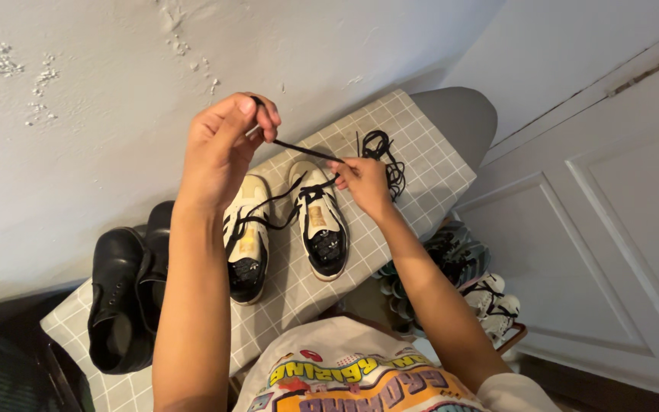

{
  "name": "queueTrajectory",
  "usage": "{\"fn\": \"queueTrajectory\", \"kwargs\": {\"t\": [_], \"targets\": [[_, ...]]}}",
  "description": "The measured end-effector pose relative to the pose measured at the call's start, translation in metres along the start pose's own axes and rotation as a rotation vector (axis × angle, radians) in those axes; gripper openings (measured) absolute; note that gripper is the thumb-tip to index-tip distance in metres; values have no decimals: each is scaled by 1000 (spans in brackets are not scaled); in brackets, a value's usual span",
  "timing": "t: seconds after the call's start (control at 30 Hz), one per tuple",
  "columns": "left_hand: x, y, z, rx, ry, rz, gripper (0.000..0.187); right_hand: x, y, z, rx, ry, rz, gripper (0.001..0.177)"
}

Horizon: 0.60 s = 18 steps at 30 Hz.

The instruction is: The person laces a pair of white and black sneakers placed on a tiled bench. They thread black laces through the eyelets of both shoes, pull the laces to tighten them, and tie a knot on each shoe.

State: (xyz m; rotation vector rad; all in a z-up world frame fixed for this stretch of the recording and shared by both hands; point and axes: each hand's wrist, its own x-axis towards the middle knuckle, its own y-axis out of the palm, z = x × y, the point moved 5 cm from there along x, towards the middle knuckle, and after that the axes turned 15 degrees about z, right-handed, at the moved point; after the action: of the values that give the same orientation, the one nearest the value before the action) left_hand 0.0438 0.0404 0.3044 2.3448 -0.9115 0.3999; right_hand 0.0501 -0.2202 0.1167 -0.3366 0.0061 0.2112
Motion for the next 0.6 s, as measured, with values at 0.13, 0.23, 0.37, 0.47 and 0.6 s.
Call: {"fn": "queueTrajectory", "kwargs": {"t": [0.13, 0.23, 0.37, 0.47, 0.6], "targets": [[-2, -1, 2, 55, -45, -25, 29, 3, 3, -8, -63, 32, 17, 20], [-3, 1, 2, 211, -93, 0, 29, 3, 10, 0, -100, 6, 48, 22], [0, 3, 0, 342, -152, -82, 19, 3, 38, 40, 37, -59, 283, 24], [1, 2, 0, 360, -168, -125, 23, -13, 52, 77, 229, -31, 705, 38], [-7, -11, 12, 470, -242, -206, 16, -5, 24, 83, 154, 89, 548, 41]]}}
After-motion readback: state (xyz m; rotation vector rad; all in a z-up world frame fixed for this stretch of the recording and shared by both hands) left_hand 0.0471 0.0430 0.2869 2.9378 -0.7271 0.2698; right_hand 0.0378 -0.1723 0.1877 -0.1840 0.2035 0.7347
